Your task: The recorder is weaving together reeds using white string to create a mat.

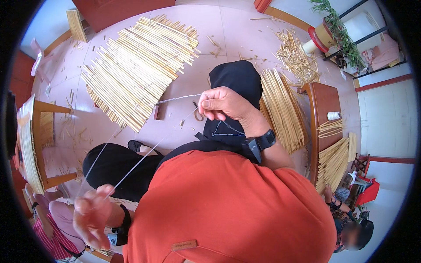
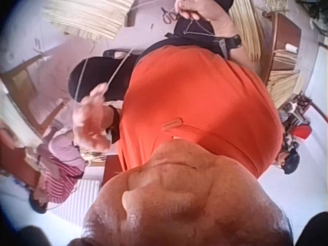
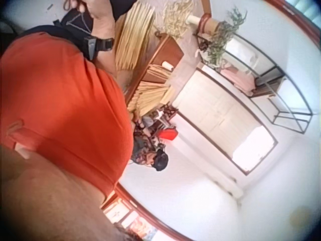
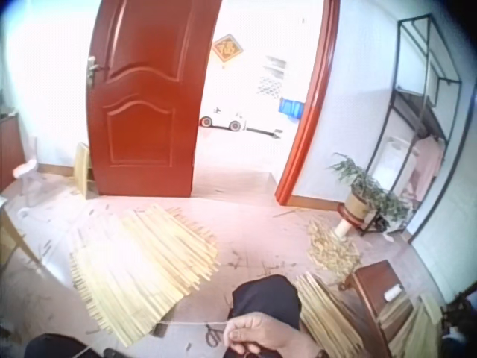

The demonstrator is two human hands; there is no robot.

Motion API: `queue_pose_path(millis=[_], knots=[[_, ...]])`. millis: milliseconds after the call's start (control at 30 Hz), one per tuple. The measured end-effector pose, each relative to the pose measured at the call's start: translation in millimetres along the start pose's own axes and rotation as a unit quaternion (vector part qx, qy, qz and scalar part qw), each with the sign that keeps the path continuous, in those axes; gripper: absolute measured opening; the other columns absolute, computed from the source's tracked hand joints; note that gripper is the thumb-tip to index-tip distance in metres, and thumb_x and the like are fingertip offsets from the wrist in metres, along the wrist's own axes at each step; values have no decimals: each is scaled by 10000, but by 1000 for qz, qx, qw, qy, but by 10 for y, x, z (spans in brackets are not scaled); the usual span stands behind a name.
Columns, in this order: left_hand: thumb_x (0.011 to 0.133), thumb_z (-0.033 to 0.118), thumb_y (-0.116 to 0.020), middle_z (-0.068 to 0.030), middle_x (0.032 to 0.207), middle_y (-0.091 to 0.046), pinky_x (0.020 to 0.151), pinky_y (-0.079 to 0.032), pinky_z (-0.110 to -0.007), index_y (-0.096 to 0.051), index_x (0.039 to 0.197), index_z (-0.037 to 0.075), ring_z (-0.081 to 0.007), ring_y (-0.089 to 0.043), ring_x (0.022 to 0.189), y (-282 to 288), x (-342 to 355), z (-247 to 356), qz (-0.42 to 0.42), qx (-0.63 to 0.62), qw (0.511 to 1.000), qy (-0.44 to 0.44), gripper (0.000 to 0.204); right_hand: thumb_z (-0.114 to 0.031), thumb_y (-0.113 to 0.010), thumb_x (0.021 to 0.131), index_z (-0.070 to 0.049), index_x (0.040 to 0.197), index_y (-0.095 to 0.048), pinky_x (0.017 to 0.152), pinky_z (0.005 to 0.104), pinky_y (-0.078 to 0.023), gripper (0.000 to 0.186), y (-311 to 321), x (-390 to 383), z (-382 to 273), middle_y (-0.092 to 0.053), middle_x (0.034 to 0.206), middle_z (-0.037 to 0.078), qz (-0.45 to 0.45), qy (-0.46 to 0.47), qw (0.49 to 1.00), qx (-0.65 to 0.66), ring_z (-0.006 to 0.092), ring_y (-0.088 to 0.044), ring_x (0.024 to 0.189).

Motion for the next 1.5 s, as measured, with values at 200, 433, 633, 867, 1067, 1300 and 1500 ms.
queue_pose_path(millis=[200,433,633,867,1067,1300,1500], knots=[[640,130,-888,-99,1438,-435,1016,-412,-526,-764,900,201,-285,-550,1171,116,-193,370,43,-62,996,-41,297,-218,-597,955,-29,872,-628,385,145,-269,208,483,-332,-97,-544,633,25,139,68,985,70,16,-374,439],[842,54,-690,-242,1165,-642,886,-516,-555,-700,907,28,-400,-678,970,-123,146,30,-55,-60,997,4,71,-236,-588,964,-39,882,-566,402,168,-253,214,788,-849,-353,-438,589,-23,197,183,950,156,19,-311,416],[913,25,-557,-278,1103,-652,889,-516,-510,-672,948,-66,-399,-655,1006,-712,482,-422,-245,-28,969,19,151,-261,-609,949,-36,920,-581,423,167,-262,229,770,-1108,-326,-475,623,-18,252,112,961,17,21,-344,457],[849,69,-565,-215,1097,-642,824,-531,-397,-602,994,-73,-333,-638,981,-1316,791,-896,-326,141,930,94,206,-187,-636,887,-2,1250,-570,1025,346,-416,413,441,-953,-300,-601,1247,152,336,29,758,-558,229,-541,1221],[753,126,-582,-108,765,-532,664,-495,-370,-511,783,9,-269,-578,730,-1688,908,-1036,-360,249,899,8,141,-439,-544,937,31,1192,-600,990,429,-432,538,1,493,190,-617,1207,219,190,130,868,-440,360,-569,1162],[767,148,-572,-83,756,-552,680,-488,-345,-528,783,28,-239,-594,741,-1657,813,-1166,-300,399,867,6,128,-534,-421,986,39,1253,-511,738,432,-538,638,-1006,999,1158,-642,1078,265,-138,-293,926,191,291,-667,916],[792,152,-571,-94,809,-578,744,-491,-353,-569,859,23,-240,-609,808,-1443,724,-1263,-298,450,841,33,145,-224,-511,1000,-52,938,-540,333,137,-262,185,-923,422,110,-543,676,33,-98,-79,972,197,-19,-323,379]])
Point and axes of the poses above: each hand's wrist, its own x-axis towards the middle knuckle, its own y-axis out of the back of the hand, z = x × y, the point moved 6 cm from there along x, towards the middle knuckle
